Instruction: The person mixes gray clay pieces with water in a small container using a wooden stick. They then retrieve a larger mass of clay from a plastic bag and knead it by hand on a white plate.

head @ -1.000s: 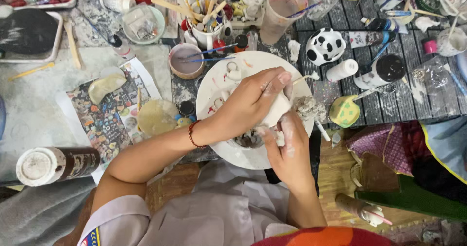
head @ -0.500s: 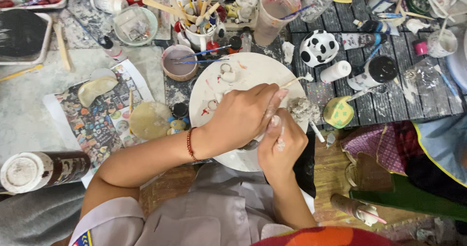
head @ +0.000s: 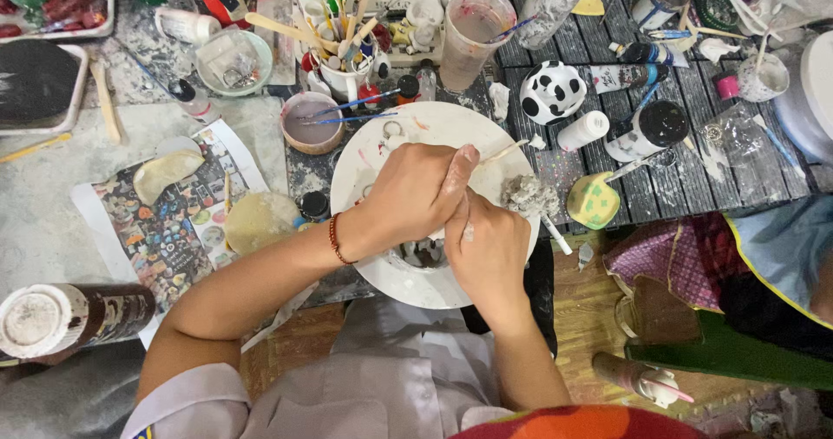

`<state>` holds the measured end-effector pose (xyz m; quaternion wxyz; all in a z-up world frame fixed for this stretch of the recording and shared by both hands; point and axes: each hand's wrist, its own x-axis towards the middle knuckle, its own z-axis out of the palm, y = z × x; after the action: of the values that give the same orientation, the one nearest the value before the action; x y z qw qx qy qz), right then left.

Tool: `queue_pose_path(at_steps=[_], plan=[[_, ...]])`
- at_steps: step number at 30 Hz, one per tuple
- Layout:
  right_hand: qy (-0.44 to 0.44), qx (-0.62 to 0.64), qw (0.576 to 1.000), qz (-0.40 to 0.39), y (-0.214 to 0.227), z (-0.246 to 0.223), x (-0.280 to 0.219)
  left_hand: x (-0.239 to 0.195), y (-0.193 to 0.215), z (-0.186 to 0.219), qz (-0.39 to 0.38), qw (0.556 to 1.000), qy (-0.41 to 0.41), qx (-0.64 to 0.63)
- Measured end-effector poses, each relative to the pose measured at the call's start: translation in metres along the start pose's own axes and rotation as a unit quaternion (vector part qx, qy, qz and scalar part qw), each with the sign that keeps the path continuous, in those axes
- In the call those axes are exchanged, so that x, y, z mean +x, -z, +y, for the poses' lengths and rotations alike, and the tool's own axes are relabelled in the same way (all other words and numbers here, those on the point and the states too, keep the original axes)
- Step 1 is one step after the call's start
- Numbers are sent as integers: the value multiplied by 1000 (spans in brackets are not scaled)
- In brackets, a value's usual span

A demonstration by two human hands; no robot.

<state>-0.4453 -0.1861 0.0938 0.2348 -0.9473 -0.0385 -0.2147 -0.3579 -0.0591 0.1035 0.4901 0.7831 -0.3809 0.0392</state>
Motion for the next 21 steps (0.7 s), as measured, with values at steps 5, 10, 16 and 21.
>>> queue_pose_path(at_steps=[5, 10, 16, 21], plan=[[34, 20, 999, -20, -6, 14, 2, 2, -4, -12, -22, 999, 22, -30], [50, 40, 998, -25, -12, 20, 4, 3, -4, -18, -24, 999, 21, -40], [58, 68, 995, -41, -13, 29, 3, 3, -14, -25, -8, 1000, 3, -12], [41, 114, 991, -57, -9, 28, 4, 1, -15, -26, 5, 1000, 2, -13]])
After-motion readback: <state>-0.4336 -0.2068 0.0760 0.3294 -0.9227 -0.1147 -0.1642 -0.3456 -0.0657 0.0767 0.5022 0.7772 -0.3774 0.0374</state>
